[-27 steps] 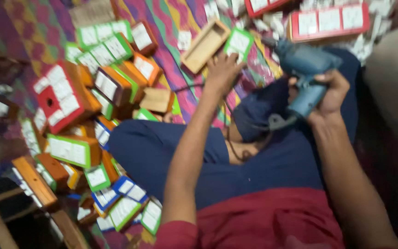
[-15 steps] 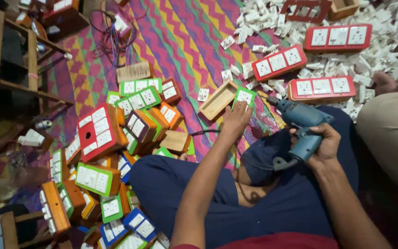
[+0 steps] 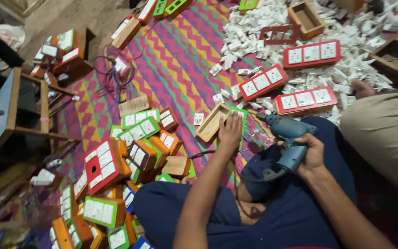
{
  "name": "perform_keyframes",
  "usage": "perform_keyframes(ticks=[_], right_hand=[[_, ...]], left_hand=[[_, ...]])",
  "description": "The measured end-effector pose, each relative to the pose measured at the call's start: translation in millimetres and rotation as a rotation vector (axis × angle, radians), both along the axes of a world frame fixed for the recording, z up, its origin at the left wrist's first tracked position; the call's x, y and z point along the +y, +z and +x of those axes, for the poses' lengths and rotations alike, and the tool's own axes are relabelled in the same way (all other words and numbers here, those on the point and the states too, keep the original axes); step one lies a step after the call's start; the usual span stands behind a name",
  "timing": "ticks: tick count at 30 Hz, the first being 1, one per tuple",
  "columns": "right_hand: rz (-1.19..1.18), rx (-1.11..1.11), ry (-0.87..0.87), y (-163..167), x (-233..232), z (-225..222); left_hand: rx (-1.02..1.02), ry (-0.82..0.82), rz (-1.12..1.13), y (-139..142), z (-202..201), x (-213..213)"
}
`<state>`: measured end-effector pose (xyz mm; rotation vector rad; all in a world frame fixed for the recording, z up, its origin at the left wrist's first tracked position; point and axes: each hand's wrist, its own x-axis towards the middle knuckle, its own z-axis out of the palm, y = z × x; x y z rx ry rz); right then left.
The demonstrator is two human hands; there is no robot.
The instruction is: The person sits on a colorful mat and uses a corded drill to make holes in small wooden switchboard frames. They pick up each frame, drill one or more holes, and place the finished piece aside. The workspace is cluttered with many similar frames and loose white plastic components.
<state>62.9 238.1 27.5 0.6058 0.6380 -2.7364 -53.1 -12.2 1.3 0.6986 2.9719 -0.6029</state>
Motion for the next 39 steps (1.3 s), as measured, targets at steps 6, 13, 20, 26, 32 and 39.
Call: perform_keyframes(ticks=[6,13,20,26,32,39], right_hand=[[0.025,0.051,0.044,0,-6,-14],[0.038,0.062,0.022,4,-2,-30],[0.074,-0.041,0.068,-2,11,-40],[0.046,0.105,0.025,13,14,-38],[0.07,0.085,0.025,23,18,-17],[-0.007,0.064,0.024,28,30,3]], left_hand=[[-0.208,0.01,-0.157,34,-34,13],[-0.029,-0.183,-0.05,23,-64,21],[0.331,-0.365,0.101,9,-72,20],[0.333,-0.448,0.142,17,-76,16],[0.022,-0.436,-0.111,45,-71,-26],[0.085,-0.555,-0.008,69,-76,-78]])
